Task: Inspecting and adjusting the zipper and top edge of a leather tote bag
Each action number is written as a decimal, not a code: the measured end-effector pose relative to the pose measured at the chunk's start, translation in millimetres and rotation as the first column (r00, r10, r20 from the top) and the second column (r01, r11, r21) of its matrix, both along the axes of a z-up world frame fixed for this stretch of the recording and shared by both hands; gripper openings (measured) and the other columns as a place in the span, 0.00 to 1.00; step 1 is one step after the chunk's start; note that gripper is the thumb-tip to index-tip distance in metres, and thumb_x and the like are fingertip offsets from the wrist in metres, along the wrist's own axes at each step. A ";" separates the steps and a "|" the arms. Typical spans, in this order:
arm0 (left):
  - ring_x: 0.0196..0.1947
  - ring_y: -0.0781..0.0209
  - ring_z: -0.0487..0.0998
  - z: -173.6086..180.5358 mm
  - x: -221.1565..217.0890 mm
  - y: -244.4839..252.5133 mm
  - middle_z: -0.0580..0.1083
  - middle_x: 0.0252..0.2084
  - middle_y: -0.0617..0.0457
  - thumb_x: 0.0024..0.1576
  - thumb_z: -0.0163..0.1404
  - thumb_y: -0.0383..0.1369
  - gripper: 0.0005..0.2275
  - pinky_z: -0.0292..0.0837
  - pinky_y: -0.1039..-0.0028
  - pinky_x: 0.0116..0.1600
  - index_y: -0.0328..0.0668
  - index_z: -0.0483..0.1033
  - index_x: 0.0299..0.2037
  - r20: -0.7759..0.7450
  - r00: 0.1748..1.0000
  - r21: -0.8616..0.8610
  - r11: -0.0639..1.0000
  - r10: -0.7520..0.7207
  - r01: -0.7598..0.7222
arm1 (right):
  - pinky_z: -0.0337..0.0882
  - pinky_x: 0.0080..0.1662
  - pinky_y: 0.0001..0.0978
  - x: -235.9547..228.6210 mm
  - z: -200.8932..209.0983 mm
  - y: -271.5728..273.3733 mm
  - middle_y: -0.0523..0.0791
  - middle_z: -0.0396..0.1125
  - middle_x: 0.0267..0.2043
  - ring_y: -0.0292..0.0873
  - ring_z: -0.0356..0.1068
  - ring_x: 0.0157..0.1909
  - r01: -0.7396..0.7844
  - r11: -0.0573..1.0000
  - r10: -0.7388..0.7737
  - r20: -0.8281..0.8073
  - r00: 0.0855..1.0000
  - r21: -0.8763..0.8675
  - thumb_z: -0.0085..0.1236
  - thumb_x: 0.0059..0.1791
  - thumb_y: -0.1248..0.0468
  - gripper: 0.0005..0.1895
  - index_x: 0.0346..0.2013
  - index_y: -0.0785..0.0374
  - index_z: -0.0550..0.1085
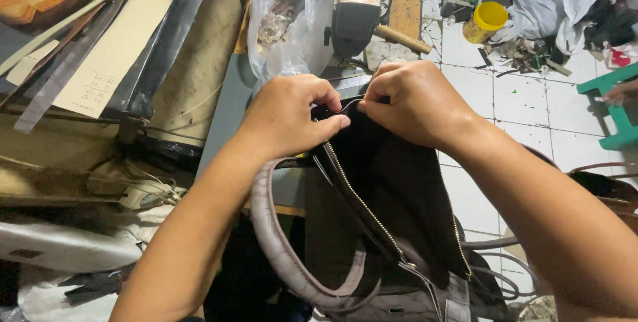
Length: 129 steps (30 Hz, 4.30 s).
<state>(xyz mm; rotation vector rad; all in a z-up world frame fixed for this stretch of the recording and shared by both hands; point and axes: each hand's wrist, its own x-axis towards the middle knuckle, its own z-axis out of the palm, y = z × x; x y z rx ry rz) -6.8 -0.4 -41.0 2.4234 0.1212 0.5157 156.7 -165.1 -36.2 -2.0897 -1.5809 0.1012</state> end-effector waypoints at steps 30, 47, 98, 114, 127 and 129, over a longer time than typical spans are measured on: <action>0.33 0.49 0.82 -15.5 14.7 -6.3 0.78 0.26 0.58 0.49 0.56 0.43 0.06 0.76 0.61 0.36 0.57 0.76 0.28 -0.053 0.985 0.101 0.982 0.164 -0.158 | 0.74 0.40 0.42 -0.7 -7.3 4.7 0.41 0.75 0.33 0.53 0.74 0.38 0.076 0.995 -0.076 -0.010 0.997 -0.068 0.61 0.42 0.56 0.08 0.23 0.55 0.79; 0.33 0.48 0.81 -14.5 22.5 -5.2 0.75 0.26 0.56 0.51 0.54 0.41 0.04 0.76 0.59 0.36 0.59 0.78 0.30 0.022 0.992 0.135 0.983 0.122 -0.124 | 0.74 0.53 0.40 -6.0 7.8 -37.1 0.44 0.77 0.43 0.47 0.77 0.51 0.195 0.978 -0.205 -0.173 0.963 -0.072 0.65 0.39 0.66 0.20 0.46 0.57 0.75; 0.47 0.50 0.84 2.8 -23.3 -4.1 0.82 0.45 0.44 0.43 0.50 0.25 0.25 0.77 0.62 0.54 0.47 0.78 0.55 -0.333 0.943 -0.358 0.920 0.032 -0.158 | 0.75 0.49 0.43 7.8 12.9 -50.8 0.50 0.77 0.35 0.52 0.78 0.44 0.193 0.974 -0.217 -0.269 0.938 -0.115 0.64 0.44 0.63 0.09 0.37 0.60 0.83; 0.38 0.46 0.82 5.6 32.7 -11.4 0.79 0.33 0.57 0.51 0.58 0.40 0.06 0.78 0.56 0.42 0.60 0.83 0.37 -0.234 0.970 0.319 0.948 0.073 0.006 | 0.76 0.46 0.42 10.1 -1.7 -44.4 0.43 0.78 0.33 0.48 0.78 0.43 0.184 0.976 -0.198 -0.119 0.973 -0.119 0.64 0.45 0.61 0.07 0.36 0.53 0.83; 0.35 0.44 0.81 -11.2 31.7 -12.9 0.76 0.30 0.54 0.51 0.56 0.41 0.05 0.78 0.55 0.38 0.58 0.81 0.34 -0.114 0.990 0.351 0.935 0.087 -0.041 | 0.74 0.46 0.38 12.3 -11.5 -41.9 0.40 0.77 0.32 0.44 0.77 0.43 0.168 0.983 -0.173 -0.074 0.982 -0.074 0.66 0.44 0.60 0.06 0.35 0.52 0.81; 0.35 0.44 0.81 -13.6 32.1 -12.3 0.75 0.29 0.54 0.51 0.56 0.41 0.05 0.77 0.54 0.37 0.57 0.81 0.33 -0.099 0.992 0.335 0.942 0.077 -0.040 | 0.74 0.46 0.39 9.6 -8.3 -40.9 0.40 0.77 0.34 0.44 0.77 0.43 0.147 0.986 -0.152 -0.070 0.986 -0.074 0.65 0.44 0.61 0.06 0.36 0.52 0.81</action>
